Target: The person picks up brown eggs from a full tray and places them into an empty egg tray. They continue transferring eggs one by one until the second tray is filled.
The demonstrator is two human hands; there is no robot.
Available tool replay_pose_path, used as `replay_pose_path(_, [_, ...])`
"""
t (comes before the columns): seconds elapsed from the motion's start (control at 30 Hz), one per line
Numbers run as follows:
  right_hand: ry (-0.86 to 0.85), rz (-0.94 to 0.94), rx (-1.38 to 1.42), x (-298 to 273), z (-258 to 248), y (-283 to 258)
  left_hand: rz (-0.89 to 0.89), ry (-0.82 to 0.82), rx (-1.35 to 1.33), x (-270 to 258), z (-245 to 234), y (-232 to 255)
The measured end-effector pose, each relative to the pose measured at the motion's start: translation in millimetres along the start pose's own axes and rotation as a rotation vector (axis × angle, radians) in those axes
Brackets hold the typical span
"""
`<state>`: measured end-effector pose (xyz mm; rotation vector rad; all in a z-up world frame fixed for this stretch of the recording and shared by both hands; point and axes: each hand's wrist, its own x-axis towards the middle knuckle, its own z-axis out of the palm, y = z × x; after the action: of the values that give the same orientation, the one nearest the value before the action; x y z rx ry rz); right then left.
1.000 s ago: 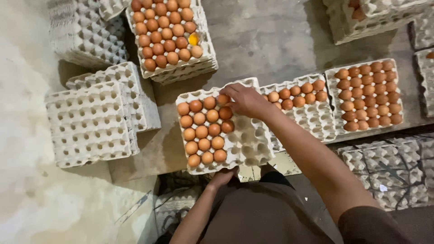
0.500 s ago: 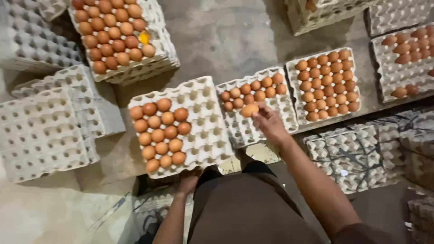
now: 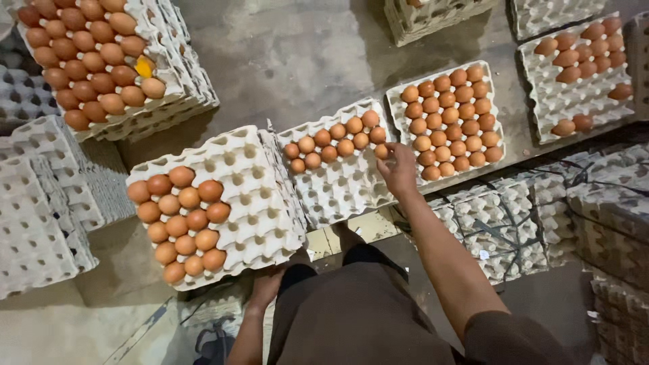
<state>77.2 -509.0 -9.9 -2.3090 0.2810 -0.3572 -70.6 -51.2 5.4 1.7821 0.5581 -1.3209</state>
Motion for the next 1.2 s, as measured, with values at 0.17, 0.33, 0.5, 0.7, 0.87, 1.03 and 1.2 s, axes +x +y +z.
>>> replay_pose_path(0.17, [-0.02,0.009,-0.089,4.2,1.5,7.6,0.012,0.051,-0.035,5.4,-10.8,-16.0])
replay_pose_path(0.33, [-0.001,0.026,-0.06,4.6,2.0,8.0,0.026,0.112,-0.075,13.9,-15.4,-23.3])
replay_pose_path(0.5, [0.003,0.057,-0.044,3.7,10.5,17.1,0.046,0.231,-0.151,22.5,-25.6,-24.3])
replay_pose_path(0.7, [0.067,-0.09,0.053,6.0,27.1,-146.1,0.062,0.363,-0.253,28.7,-37.2,-44.2])
replay_pose_path(0.87, [-0.427,-0.457,0.133,9.1,64.1,-320.2,0.083,0.443,-0.324,26.6,-65.6,-76.5])
replay_pose_path(1.03, [-0.692,-0.65,-0.142,21.7,104.1,-364.7,0.123,0.481,-0.39,-20.2,-108.1,-93.5])
replay_pose_path(1.2, [-0.601,-0.745,-0.309,25.5,111.3,-367.0,0.304,0.747,-0.454,-147.1,-157.2,-3.6])
